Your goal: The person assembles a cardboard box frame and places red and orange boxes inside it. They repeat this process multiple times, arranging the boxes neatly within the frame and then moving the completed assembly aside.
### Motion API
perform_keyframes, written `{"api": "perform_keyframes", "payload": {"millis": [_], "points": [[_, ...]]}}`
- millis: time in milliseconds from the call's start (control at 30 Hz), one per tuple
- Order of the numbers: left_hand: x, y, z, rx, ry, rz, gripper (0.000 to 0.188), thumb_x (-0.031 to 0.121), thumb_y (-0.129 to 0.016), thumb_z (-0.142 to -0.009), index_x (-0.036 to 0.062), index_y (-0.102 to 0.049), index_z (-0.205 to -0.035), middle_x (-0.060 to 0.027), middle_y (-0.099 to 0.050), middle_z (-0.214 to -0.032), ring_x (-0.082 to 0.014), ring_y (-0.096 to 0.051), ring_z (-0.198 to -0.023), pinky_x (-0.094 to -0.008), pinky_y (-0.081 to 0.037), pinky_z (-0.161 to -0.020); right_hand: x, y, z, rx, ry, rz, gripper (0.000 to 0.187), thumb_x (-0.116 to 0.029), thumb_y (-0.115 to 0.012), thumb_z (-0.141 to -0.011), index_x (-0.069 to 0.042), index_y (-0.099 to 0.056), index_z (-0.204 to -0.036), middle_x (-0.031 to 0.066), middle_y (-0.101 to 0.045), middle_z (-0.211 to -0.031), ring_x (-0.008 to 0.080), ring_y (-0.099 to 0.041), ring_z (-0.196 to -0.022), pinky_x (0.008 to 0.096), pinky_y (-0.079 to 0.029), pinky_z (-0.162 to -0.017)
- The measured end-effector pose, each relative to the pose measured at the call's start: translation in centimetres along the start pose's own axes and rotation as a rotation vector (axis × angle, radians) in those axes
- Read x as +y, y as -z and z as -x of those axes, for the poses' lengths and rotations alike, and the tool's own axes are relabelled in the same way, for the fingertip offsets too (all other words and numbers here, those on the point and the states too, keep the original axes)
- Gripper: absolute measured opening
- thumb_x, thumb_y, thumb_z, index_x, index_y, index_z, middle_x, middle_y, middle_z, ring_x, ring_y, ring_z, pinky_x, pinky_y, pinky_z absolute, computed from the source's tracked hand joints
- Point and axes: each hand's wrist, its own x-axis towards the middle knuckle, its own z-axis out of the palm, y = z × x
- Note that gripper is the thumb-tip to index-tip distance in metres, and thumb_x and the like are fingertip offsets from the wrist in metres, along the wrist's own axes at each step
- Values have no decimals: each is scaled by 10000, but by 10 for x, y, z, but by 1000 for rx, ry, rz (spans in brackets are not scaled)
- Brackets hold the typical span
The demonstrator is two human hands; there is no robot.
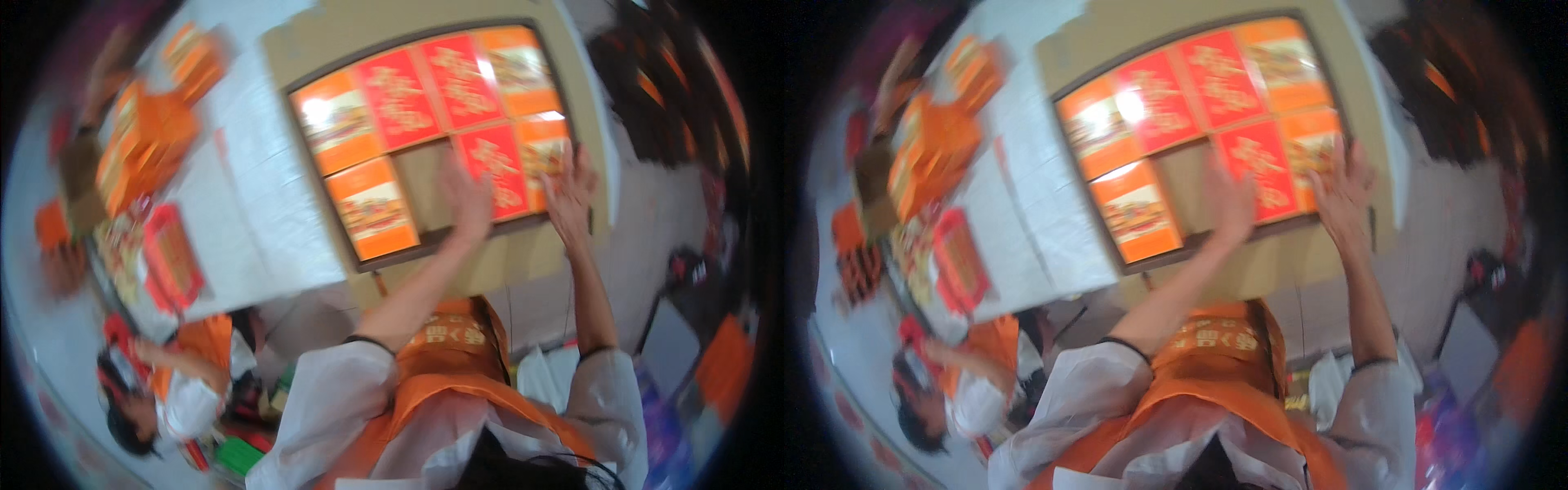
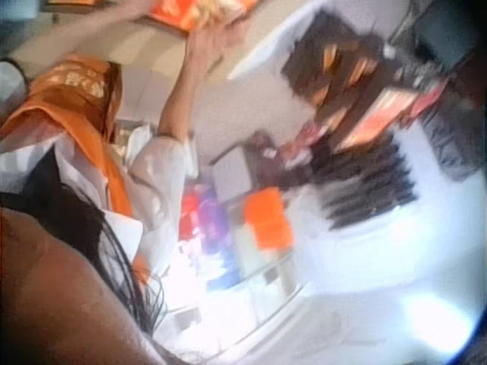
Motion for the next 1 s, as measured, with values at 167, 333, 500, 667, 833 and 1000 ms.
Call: {"api": "perform_keyframes", "payload": {"millis": [167, 333, 500, 667, 833, 1000], "points": [[8, 2, -2, 80, 57, 40, 650, 240, -508, -890, -14, -219, -1415, -226, -279, -1441, -369, -245, -1348, -454, -183, -1124, -58, -21, -18, 155, 336, -105, 627, -326, -481, -929, -116, -241, -1468, 137, -179, -1531, 293, -122, -1426, 487, -59, -1128], [11, 33, 2, -241, 82, 166, 681, 198, -462, -901, -69, -128, -1430, -263, -183, -1480, -370, -157, -1393, -422, -135, -1147, -64, -31, -24, -85, 387, 56, 617, -364, -418, -953, -84, -223, -1467, 156, -189, -1523, 300, -130, -1421, 484, -65, -1132], [-32, 148, 25, -78, -250, 481, 605, 128, -479, -885, -60, -238, -1407, -236, -240, -1468, -350, -235, -1369, -401, -197, -1131, -60, -43, -35, 230, 271, -403, 660, -463, -364, -971, -38, -220, -1456, 177, -202, -1511, 327, -203, -1392, 468, -133, -1125], [-154, 324, 59, 259, -26, 261, 586, 188, -551, -887, -20, -327, -1386, -208, -347, -1420, -310, -317, -1331, -378, -232, -1112, -69, -43, -32, -63, 193, 140, 632, -448, -327, -984, -57, -204, -1465, 179, -186, -1516, 331, -204, -1390, 462, -156, -1120], [-234, 469, 104, 533, 159, -50, 575, 161, -556, -893, -52, -321, -1373, -241, -364, -1397, -338, -348, -1311, -388, -264, -1094, -109, -13, -45, 122, 170, -197, 595, -402, -319, -994, -55, -208, -1464, 171, -183, -1521, 304, -161, -1411, 411, -136, -1137], [-235, 515, 119, 659, 122, 16, 583, 138, -554, -889, -83, -305, -1366, -273, -383, -1360, -390, -364, -1281, -404, -294, -1073, -262, -1, -38, -51, 184, -656, 562, -332, -354, -997, -43, -214, -1458, 149, -187, -1525, 285, -162, -1411, 382, -141, -1141]]}}
